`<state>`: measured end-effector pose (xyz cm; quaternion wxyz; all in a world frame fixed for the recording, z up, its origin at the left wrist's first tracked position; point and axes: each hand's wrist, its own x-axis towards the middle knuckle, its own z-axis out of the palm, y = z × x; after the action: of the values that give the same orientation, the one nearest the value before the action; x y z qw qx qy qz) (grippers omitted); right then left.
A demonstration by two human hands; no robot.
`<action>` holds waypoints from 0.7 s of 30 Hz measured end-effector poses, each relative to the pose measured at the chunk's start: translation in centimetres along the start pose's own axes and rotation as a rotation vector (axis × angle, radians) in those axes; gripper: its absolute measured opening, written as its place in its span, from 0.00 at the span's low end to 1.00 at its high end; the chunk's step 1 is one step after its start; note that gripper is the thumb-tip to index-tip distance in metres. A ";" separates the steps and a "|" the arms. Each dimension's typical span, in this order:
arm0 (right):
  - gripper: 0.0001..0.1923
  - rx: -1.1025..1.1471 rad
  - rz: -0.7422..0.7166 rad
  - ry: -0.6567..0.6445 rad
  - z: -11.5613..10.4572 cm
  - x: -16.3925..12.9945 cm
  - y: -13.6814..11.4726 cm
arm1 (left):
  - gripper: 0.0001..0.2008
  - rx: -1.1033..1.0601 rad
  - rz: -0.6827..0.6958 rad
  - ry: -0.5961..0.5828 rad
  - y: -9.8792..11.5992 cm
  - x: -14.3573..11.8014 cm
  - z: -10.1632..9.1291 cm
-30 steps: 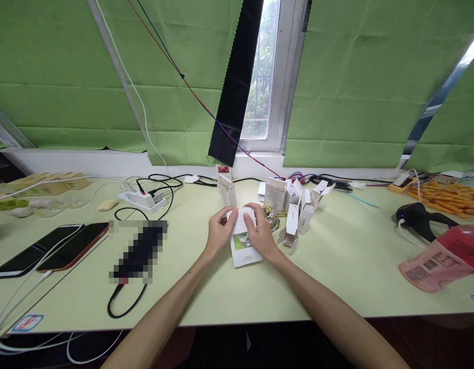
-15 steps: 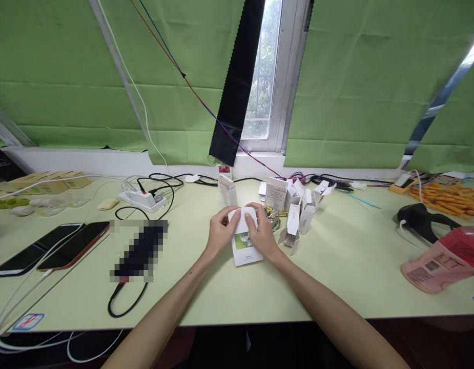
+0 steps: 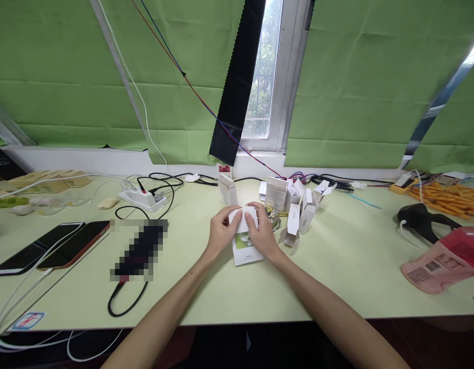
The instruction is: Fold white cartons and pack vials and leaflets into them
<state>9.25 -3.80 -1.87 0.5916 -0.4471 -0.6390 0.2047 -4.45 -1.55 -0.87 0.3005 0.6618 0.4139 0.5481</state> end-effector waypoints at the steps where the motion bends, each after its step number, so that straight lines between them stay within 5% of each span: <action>1: 0.14 -0.002 -0.003 0.002 0.0 0.0 0.0 | 0.16 0.002 0.003 -0.001 0.0 0.0 0.0; 21: 0.13 -0.010 -0.015 0.021 -0.2 0.1 -0.4 | 0.16 0.145 0.054 0.016 0.3 -0.5 0.3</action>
<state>9.33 -3.92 -1.46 0.5976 -0.4474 -0.6369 0.1925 -4.10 -2.10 -0.89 0.2334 0.6885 0.4368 0.5297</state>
